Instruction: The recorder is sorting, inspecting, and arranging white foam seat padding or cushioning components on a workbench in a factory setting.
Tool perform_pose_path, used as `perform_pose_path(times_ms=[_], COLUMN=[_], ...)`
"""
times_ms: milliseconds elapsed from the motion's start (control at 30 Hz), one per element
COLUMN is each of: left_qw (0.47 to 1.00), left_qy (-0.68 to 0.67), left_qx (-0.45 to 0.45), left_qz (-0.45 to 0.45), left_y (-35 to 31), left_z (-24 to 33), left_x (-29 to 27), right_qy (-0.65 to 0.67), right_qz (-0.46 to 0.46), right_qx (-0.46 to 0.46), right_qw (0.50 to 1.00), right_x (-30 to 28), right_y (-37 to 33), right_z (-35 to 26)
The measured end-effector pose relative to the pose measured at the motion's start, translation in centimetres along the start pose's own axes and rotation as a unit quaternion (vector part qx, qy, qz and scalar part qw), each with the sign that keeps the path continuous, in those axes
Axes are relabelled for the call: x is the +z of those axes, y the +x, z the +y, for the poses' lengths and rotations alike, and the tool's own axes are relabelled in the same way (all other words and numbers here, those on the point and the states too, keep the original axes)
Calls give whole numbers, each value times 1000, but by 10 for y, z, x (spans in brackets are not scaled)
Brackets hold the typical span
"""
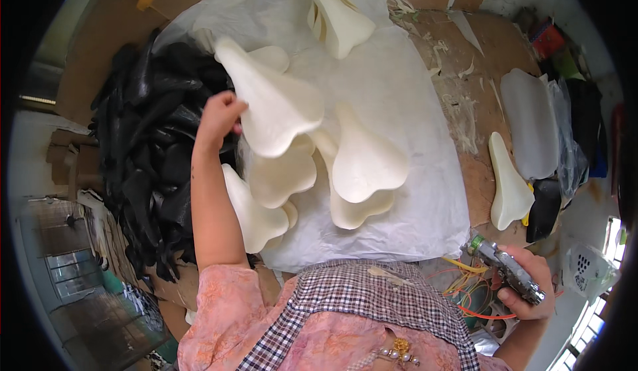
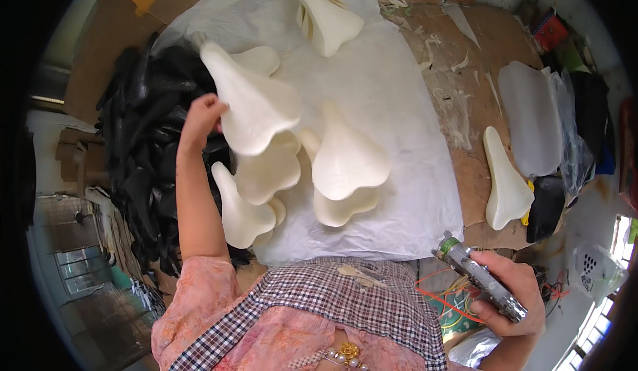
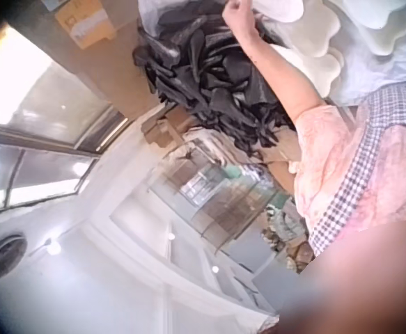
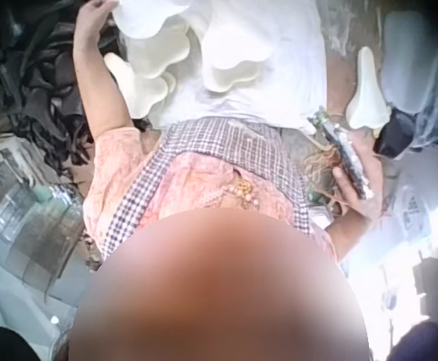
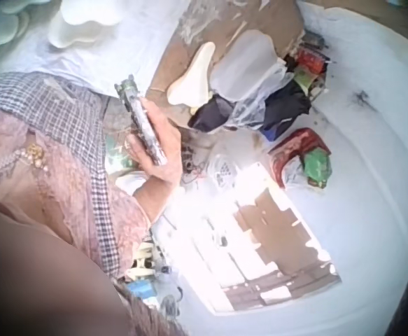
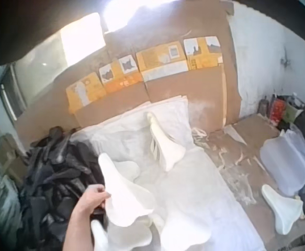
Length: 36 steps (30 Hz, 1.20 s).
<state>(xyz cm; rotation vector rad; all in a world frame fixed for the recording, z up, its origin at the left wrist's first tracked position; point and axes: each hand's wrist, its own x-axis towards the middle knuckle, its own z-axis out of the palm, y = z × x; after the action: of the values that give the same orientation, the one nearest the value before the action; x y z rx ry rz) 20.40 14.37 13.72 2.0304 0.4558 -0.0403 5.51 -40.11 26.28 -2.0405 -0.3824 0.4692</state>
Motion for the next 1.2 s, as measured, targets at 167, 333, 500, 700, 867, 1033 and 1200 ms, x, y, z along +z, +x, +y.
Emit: perform_pose_path(times_ms=[167,333,500,700,867,1033,1200], left_qw=[968,968,990,996,978,990,982], left_qy=[231,207,84,80,171,48,-154], left_qx=[-44,81,95,5,24,67,-34], left_qz=[85,117,54,23,114,118,102], left_y=[-12,55,154,217,218,192,150], left_z=[-77,-17,3,-1,7,-36,-27], left_x=[-22,18,108,200,214,87,14], right_qy=[106,114,173,188,214,95,124], right_qz=[145,202,249,169,153,130,209], right_qx=[-6,-15,-118,-29,-53,-51,-133], right_qw=[984,973,946,967,963,986,961], right_x=[7,4,8,1,-1,10,10], right_y=[9,57,73,97,115,145,143], right_z=[2,0,18,40,52,49,26])
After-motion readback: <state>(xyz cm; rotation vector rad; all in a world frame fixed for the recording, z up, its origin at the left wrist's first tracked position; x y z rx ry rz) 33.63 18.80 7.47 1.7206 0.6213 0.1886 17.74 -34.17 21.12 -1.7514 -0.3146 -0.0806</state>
